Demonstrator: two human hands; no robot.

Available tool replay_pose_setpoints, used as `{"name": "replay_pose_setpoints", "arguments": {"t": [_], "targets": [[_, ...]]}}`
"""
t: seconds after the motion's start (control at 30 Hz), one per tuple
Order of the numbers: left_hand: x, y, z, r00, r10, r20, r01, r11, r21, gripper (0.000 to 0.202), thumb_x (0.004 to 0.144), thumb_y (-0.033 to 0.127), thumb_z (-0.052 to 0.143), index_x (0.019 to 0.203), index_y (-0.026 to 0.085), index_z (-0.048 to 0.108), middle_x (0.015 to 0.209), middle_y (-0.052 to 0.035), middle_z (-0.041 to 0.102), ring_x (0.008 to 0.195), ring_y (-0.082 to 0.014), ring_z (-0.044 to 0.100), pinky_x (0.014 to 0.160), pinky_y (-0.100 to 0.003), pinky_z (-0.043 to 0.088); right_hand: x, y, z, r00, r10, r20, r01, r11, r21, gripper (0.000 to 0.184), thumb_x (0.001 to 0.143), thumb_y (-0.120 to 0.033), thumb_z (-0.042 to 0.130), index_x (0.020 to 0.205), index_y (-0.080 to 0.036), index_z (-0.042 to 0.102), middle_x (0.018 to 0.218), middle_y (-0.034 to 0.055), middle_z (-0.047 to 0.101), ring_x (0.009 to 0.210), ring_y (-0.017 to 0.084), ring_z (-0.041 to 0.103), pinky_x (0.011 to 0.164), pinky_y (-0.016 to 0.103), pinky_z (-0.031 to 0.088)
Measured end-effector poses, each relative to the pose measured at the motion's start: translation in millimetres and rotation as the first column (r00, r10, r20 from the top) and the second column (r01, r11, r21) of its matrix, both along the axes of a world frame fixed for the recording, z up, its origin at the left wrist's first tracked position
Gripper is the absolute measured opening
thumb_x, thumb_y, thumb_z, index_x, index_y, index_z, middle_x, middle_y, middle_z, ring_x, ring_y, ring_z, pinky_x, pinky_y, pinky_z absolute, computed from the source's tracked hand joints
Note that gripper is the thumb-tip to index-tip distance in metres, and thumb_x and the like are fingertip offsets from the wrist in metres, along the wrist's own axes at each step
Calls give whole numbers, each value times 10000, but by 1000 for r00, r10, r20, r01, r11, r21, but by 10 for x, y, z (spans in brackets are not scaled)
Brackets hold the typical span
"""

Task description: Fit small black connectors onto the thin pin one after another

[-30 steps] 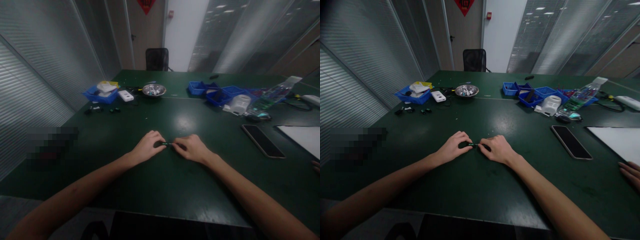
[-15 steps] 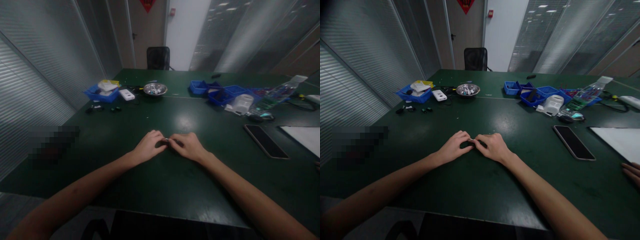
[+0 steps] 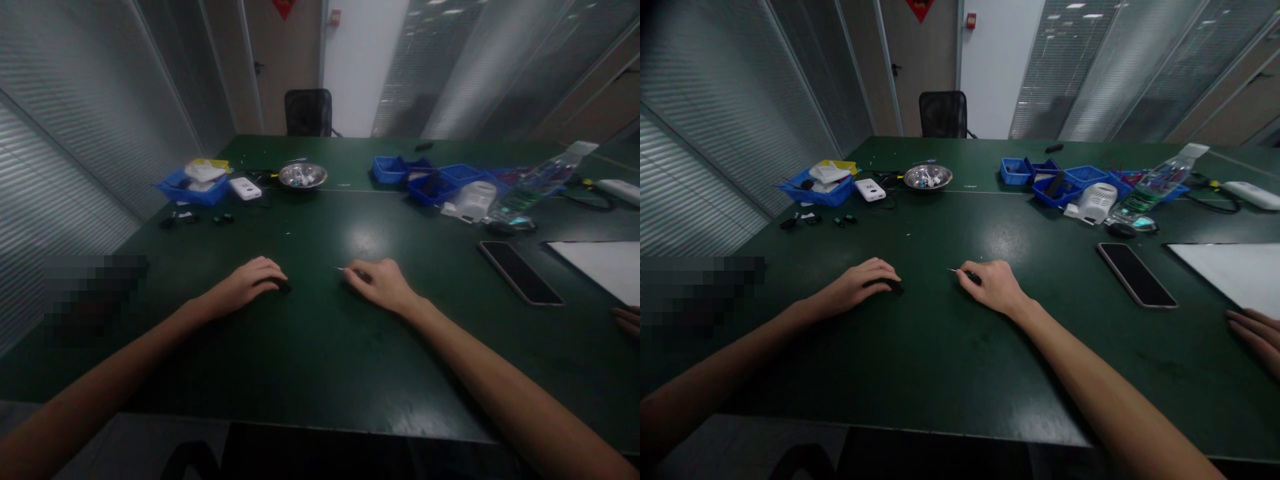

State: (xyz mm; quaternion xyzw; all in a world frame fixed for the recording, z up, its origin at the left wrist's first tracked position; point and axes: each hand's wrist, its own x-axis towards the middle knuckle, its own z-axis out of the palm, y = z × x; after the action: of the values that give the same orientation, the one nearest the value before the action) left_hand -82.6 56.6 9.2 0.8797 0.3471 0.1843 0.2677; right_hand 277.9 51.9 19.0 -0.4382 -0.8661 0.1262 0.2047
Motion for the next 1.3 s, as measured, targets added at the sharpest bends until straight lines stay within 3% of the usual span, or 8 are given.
{"name": "replay_pose_setpoints", "arguments": {"t": [0.17,0.33,0.43,0.6,0.8,0.9,1.13,1.3], "targets": [[-634,509,-50,947,321,-13,-320,945,68,295,942,406,599,1181,269,705,1230,-64,641,1153,-240,583,1037,-400,442,2,-18,-5,999,1,46,-2,1000,16,392,1026,-448,424,971,-207,728,633,-10,640,522,109,539,572,253,343],[-1323,853,-197,761,649,9,-637,744,202,321,893,404,655,1153,229,721,1145,-67,669,993,-225,621,894,-331,466,8,-11,-4,996,9,85,-12,1000,26,399,1024,-462,422,975,-215,732,630,-10,642,513,109,534,565,258,330],[-1527,872,-269,706,708,-11,-686,689,234,319,919,345,658,1203,206,703,1126,-39,668,950,-190,605,834,-284,450,-2,-12,6,997,17,78,-18,1000,18,400,1026,-459,420,982,-212,732,635,-8,645,515,110,537,565,257,333],[-1588,777,-217,578,809,-102,-778,585,231,459,892,414,732,1255,141,661,1115,-21,648,953,-173,575,832,-250,437,-16,-13,6,997,28,68,-29,999,21,391,1026,-448,430,977,-206,733,643,-7,648,514,108,537,560,251,332],[-1569,695,-102,485,848,-214,-816,526,240,234,894,372,732,996,162,744,922,5,634,836,-160,570,724,-233,400,-18,-13,23,997,30,75,-30,1000,5,403,1027,-449,425,978,-201,739,647,4,661,525,117,555,566,248,335],[-1518,663,-93,483,858,-175,-819,514,255,228,915,343,706,1019,140,716,890,5,629,807,-152,563,701,-230,395,-22,-14,28,997,33,73,-34,999,2,408,1029,-447,421,991,-199,742,648,7,662,525,118,553,570,250,336],[-1352,651,-112,523,832,186,-847,484,221,230,908,274,716,1062,106,691,931,14,676,843,-106,619,821,-203,476,-23,-3,-3,996,28,88,-30,999,27,407,1028,-453,426,987,-198,741,619,-4,636,503,110,532,557,247,316],[-1337,711,-155,581,794,180,-813,554,180,309,910,220,696,1208,140,699,1029,0,704,901,-116,641,870,-225,482,-32,-8,-3,995,24,93,-27,999,26,401,1027,-445,431,987,-193,739,630,1,644,513,112,544,559,248,322]]}}
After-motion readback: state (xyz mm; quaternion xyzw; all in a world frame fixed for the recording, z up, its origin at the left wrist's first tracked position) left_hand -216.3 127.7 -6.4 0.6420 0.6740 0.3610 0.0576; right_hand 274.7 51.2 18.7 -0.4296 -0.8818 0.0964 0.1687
